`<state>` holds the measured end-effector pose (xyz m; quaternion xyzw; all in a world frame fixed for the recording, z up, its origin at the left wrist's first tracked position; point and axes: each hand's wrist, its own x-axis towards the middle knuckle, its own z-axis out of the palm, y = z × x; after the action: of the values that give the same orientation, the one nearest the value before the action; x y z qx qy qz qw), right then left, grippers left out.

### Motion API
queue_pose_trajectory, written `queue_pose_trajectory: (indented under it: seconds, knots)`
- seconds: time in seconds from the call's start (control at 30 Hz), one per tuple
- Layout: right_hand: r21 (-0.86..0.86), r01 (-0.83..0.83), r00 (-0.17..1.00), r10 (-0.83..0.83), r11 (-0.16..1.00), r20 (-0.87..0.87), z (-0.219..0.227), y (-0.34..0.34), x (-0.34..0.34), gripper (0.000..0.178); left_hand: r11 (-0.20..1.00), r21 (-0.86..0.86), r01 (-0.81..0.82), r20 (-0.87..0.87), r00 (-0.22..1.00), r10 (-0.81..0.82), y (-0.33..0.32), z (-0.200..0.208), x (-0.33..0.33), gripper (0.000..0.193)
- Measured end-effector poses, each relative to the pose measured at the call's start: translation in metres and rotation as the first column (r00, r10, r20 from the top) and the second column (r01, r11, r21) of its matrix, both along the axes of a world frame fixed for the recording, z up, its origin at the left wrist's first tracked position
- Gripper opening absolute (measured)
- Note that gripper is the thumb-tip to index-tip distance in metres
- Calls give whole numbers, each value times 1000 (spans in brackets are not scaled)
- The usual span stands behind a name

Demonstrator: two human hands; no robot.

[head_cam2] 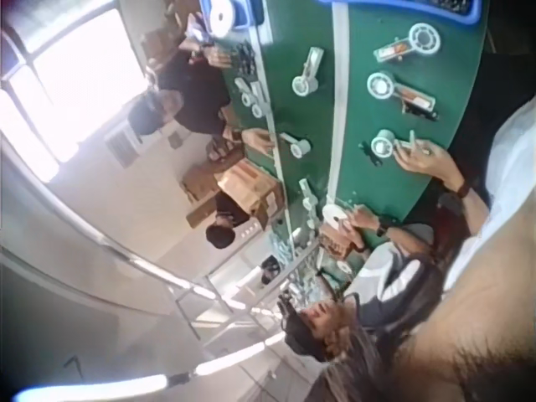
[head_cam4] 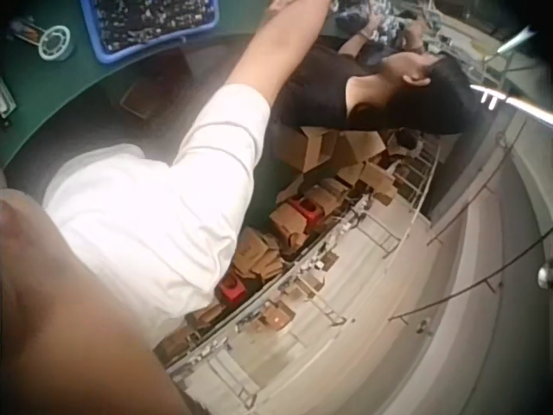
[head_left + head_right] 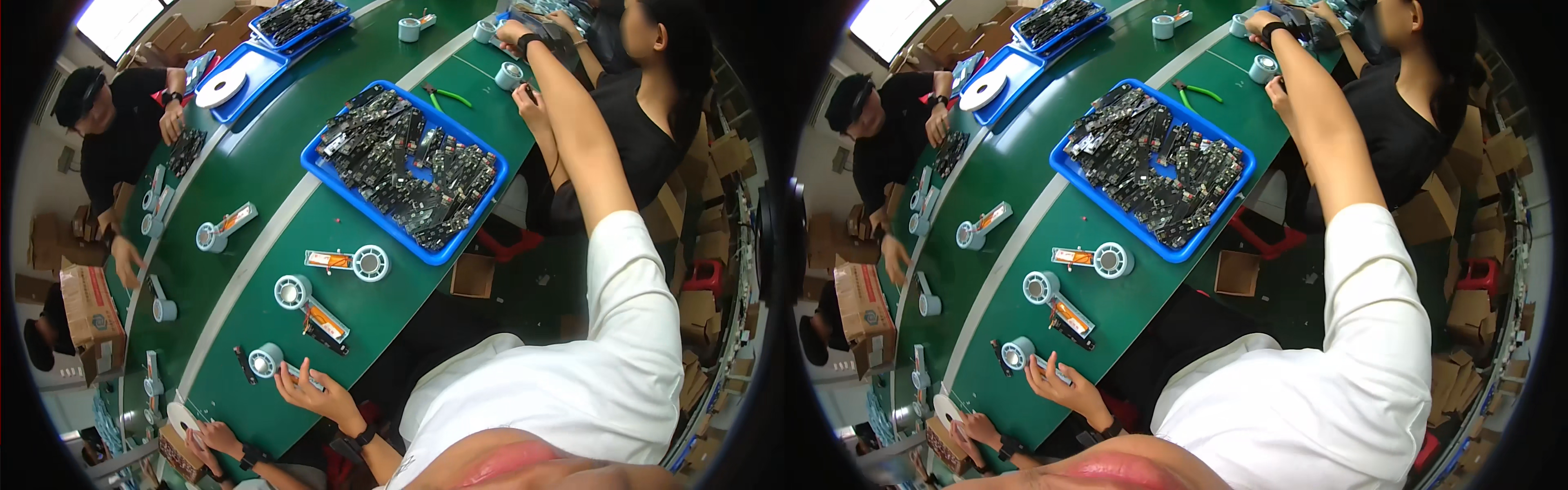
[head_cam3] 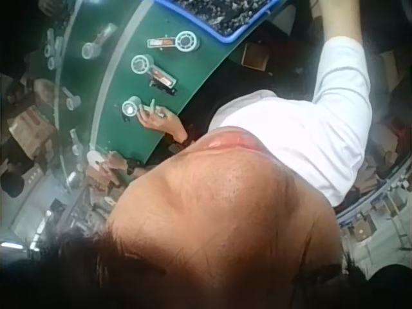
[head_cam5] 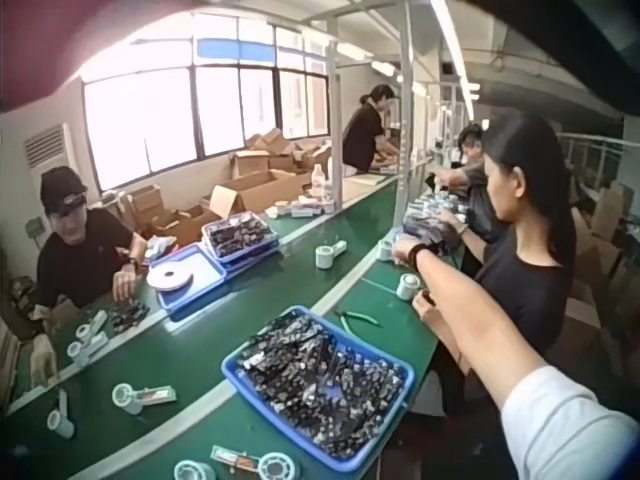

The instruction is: The recorder is sitting at an assembly line, picking up small circuit boards and attaching components using their hands and pliers.

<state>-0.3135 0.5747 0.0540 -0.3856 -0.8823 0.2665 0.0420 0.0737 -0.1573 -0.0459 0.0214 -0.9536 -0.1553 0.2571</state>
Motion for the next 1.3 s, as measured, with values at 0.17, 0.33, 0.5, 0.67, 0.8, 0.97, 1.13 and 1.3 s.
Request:
queue_pose_trajectory:
  seconds: [0.17,0.33,0.5,0.67,0.8,0.97,1.13,1.3]
  knots:
    - [-32,-881,464,848,472,-258,38,-248,72,31,996,89,8,-15,1000,-7,-3,1,2,28]
    - [60,-989,-127,983,-136,135,85,-426,241,37,970,232,68,-119,992,-41,-9,-15,-5,35]
    - [22,-994,-107,994,-107,-1,36,-452,310,37,964,251,91,-129,990,-60,-11,-7,2,37]
    - [64,-926,324,869,373,-375,-8,-441,358,38,932,328,151,-139,984,-111,-18,-12,7,35]
    - [-157,-836,533,712,526,-457,-43,-454,378,38,898,373,233,-157,970,-186,-20,-12,7,32]
    - [-176,-849,505,668,498,-547,-71,-489,387,38,879,381,286,-207,953,-220,-26,-8,6,29]
    - [-24,-870,406,688,493,-602,-68,-519,353,38,878,397,266,-218,957,-191,-29,-13,7,30]
    - [346,-874,79,803,340,-591,-63,-552,302,37,834,522,182,-177,979,-103,-19,-8,6,30]
